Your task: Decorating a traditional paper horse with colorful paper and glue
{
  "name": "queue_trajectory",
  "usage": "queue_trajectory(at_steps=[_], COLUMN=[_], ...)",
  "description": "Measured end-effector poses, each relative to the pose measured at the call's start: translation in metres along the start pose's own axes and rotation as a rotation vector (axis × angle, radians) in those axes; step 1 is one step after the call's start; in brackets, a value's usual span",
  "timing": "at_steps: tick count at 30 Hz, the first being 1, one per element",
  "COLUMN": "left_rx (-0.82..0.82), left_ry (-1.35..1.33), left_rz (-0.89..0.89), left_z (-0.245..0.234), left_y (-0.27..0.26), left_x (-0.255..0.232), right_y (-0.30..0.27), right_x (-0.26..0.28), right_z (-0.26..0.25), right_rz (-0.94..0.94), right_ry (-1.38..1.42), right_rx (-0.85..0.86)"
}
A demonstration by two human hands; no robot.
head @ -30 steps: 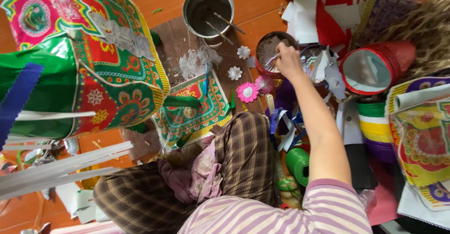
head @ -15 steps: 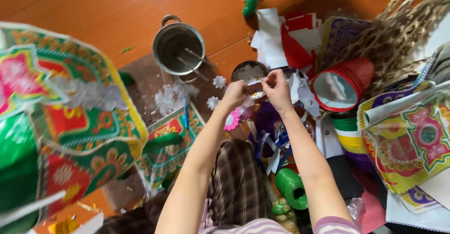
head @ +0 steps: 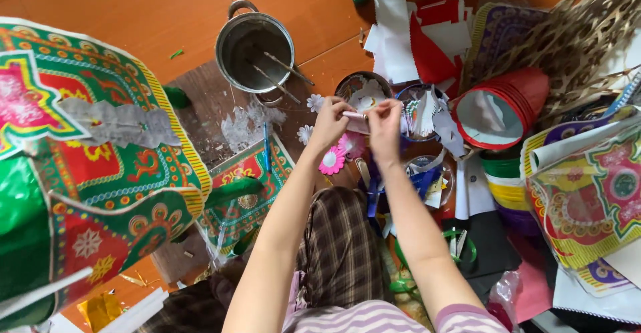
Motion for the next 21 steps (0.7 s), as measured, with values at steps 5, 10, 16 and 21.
queue_trajectory(at_steps=[5,10,16,21], left_rx=[-0.043,0.128,0.340,0.260], left_ry=[-0.737,-0.961,-0.907,-0.852], left_rz=[-0.110,-0.136,-0.171,-0.224], left_z=[-0.032,-0.067,-0.106,-0.122], left_y=[-0.076,-0.147,-0.225,-0.268], left_x=[-0.054,-0.049,-0.109,-0.095], right_y=[-0.049,-0.085,-0.130,-0.160], right_x=[0.028,0.077,0.142,0.173], right_z=[0.014,-0.006,0.000,0.008], right_rz=[0.029,0.030,-0.180,-0.418], right_ry=[0.228,0.174,-0.084,-0.228], right_rx=[-0.165,0.177,0.596,0.704])
Point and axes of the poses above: each hand's wrist, its own y-axis towards the middle knuckle, its own z-axis out of the palm, x = y × z, the point moved 3 cm from there along y, towards the middle knuckle, and after that the axes turned 9 degrees about -z, right-handed, at the moved point
